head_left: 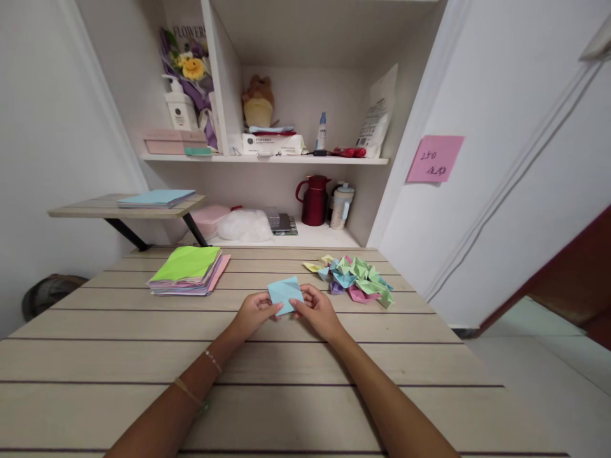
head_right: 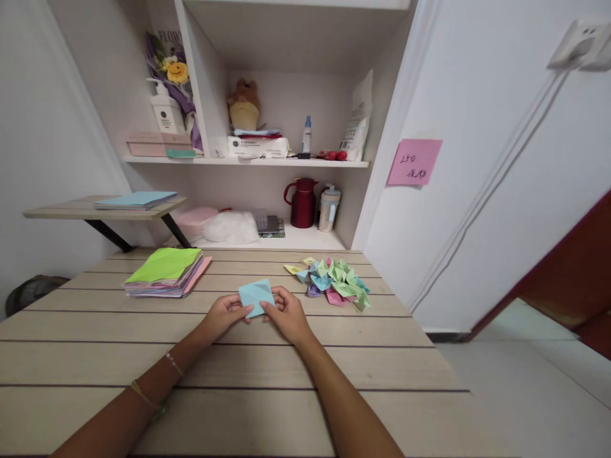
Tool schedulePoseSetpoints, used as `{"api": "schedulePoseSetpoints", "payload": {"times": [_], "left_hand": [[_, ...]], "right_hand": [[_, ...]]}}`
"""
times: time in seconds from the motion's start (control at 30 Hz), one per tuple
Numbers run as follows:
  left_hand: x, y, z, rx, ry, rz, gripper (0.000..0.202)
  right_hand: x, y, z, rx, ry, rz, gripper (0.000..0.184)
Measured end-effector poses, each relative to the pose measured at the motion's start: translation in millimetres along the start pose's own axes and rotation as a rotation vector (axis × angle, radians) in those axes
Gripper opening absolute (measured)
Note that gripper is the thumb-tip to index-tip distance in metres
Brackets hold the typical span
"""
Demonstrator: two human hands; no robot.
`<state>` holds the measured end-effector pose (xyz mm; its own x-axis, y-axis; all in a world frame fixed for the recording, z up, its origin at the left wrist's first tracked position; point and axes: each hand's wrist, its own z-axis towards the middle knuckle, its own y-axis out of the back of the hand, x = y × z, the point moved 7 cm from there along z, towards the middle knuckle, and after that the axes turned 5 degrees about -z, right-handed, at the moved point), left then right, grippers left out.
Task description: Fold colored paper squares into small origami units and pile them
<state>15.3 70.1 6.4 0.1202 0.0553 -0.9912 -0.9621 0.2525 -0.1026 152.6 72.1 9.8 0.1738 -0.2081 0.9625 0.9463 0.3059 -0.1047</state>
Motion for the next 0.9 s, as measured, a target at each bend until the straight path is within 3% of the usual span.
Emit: {"api": "schedulePoseSetpoints", "payload": {"times": [0.13, 0.37, 0.5, 0.7, 0.9], "left_hand": [[-2, 3.6, 0, -0.012, 0.007, 0.020, 0.030], [15, -1.5, -1, 0.012, 0.188, -0.180, 0.048], [16, -1.8, -1, 0.000, 0.179, -0.144, 0.036], [14, 6.3, 0, -0.094, 0.165, -0.211, 0.036], [9, 6.3, -3, -0.146, 0.145, -0.270, 0.039]], "right_hand": [[-2, 1, 1, 0.014, -0.019, -0.033, 0.032], [2, 8, 3, 0.002, 0.052, -0.051, 0.023], [14, 7, 3, 0.028, 0.095, -0.059, 0.021], [16, -1, -3, 0.114, 0.092, -0.197, 0.026], [12, 7, -1, 0.006, 0.074, -0.212, 0.024]]}}
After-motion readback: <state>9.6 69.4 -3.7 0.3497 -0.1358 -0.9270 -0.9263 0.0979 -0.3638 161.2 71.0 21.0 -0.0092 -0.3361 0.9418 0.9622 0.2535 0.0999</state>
